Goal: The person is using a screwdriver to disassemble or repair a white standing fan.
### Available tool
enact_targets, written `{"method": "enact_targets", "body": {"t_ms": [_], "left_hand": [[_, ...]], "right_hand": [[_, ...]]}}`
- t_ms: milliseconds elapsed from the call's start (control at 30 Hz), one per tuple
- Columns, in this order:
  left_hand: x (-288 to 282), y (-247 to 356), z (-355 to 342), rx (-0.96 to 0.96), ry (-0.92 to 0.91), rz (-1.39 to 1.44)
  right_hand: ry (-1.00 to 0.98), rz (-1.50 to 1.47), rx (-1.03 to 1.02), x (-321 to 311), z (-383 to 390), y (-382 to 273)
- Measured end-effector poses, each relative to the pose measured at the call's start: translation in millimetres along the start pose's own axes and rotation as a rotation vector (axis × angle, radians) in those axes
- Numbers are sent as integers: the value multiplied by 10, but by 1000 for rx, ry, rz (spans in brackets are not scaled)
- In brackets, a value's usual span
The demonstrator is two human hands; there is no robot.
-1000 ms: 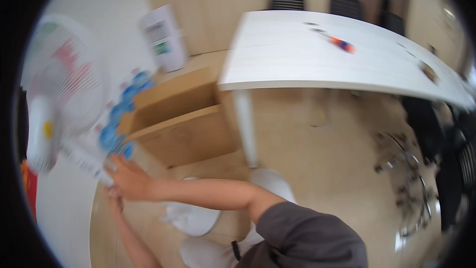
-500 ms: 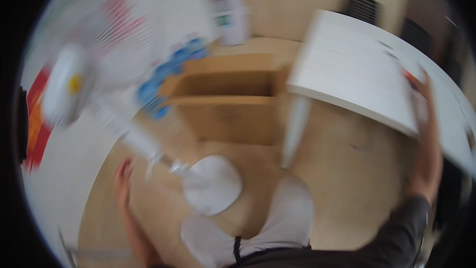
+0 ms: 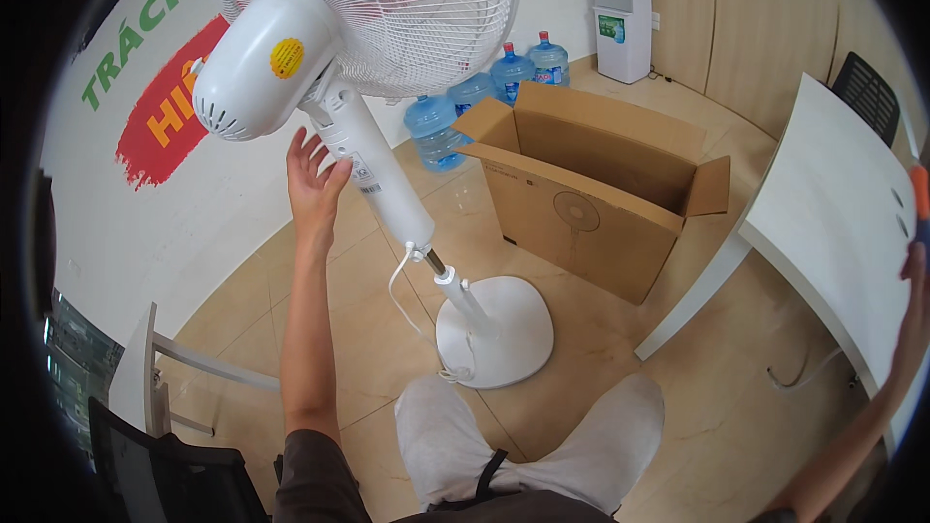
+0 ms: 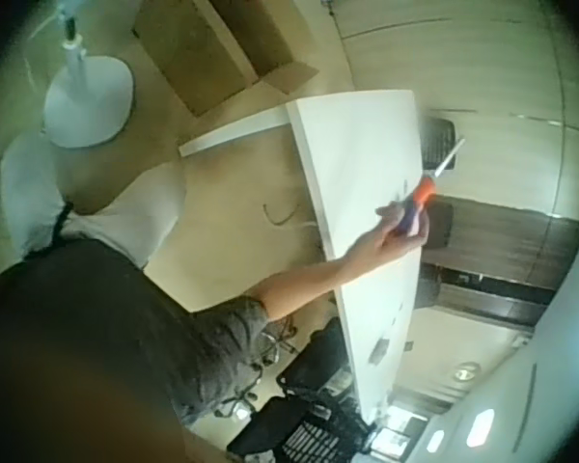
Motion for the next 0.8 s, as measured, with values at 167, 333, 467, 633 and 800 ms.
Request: {"method": "enact_targets", "body": {"t_ms": [167, 333, 467, 633, 800], "left_hand": [[314, 200, -210, 76, 9, -14], [375, 86, -251, 35, 161, 32], [386, 46, -226, 154, 239, -72], [373, 6, -219, 139, 243, -24], [365, -5, -217, 144, 239, -17]], "right_hand": [[-21, -527, -18, 1281, 307, -1501], [-27, -917, -226, 2333, -114, -2322], [32, -1042, -208, 2849, -439, -2499], [-24, -1055, -233, 3099, -575, -2556], [-32, -1105, -233, 3207, -642, -2605]]}}
Point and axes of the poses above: each hand's wrist, its own z-axis away from the middle knuckle, its own x-axis out of the palm, y = z × x, the point moved 6 cm from there along -z, towards the middle knuckle, and after that the axes turned 8 degrees about -x, right-handed, at the moved point
